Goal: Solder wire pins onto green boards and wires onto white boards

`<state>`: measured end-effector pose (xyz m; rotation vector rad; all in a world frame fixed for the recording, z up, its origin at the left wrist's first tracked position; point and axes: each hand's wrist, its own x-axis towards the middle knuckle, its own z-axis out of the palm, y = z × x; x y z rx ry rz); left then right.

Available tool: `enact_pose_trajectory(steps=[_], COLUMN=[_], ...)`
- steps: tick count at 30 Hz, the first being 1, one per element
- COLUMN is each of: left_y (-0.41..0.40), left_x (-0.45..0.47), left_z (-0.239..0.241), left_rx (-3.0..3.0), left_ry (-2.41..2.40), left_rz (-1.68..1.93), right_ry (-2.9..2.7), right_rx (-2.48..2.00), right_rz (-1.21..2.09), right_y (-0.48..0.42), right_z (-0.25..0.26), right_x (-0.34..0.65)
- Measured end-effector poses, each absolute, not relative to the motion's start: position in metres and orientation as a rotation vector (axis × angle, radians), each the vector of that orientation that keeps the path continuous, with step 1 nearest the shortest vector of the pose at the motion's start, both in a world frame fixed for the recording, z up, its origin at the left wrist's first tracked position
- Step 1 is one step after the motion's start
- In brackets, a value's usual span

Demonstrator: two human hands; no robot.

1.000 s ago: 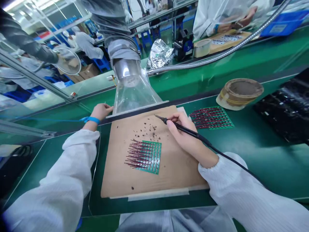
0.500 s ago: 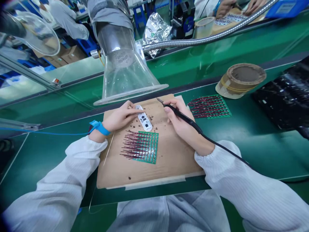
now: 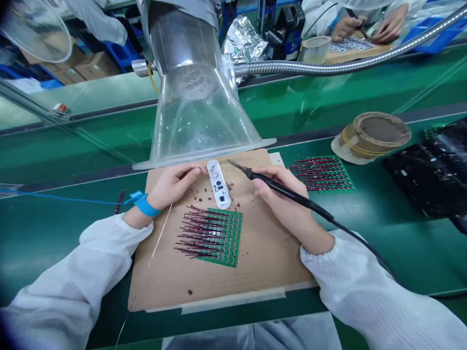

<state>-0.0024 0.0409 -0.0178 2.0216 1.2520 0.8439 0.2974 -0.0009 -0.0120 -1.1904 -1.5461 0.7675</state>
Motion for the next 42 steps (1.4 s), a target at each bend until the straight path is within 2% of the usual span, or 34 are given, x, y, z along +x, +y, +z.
enact_pose_trajectory(steps=[4,12,42], left_y=[0.035,0.033,0.032], left_x=[0.003,0.007,0.01], left_z=[-0.017,-0.016,-0.014], left_rx=[2.069,2.102,2.199], left_ry=[1.338,1.315,1.328], left_rz=[0.8,0.938,0.834], right_ry=[-1.52,-1.633,-1.79], right_rx=[-1.148,-1.129,-1.19], right_rz=[0.836,0.963,0.894], right_y=[0.001,0.0,0.002], right_z=[-0.013,-0.019,-0.018], right_x=[0.299,0.302,0.302])
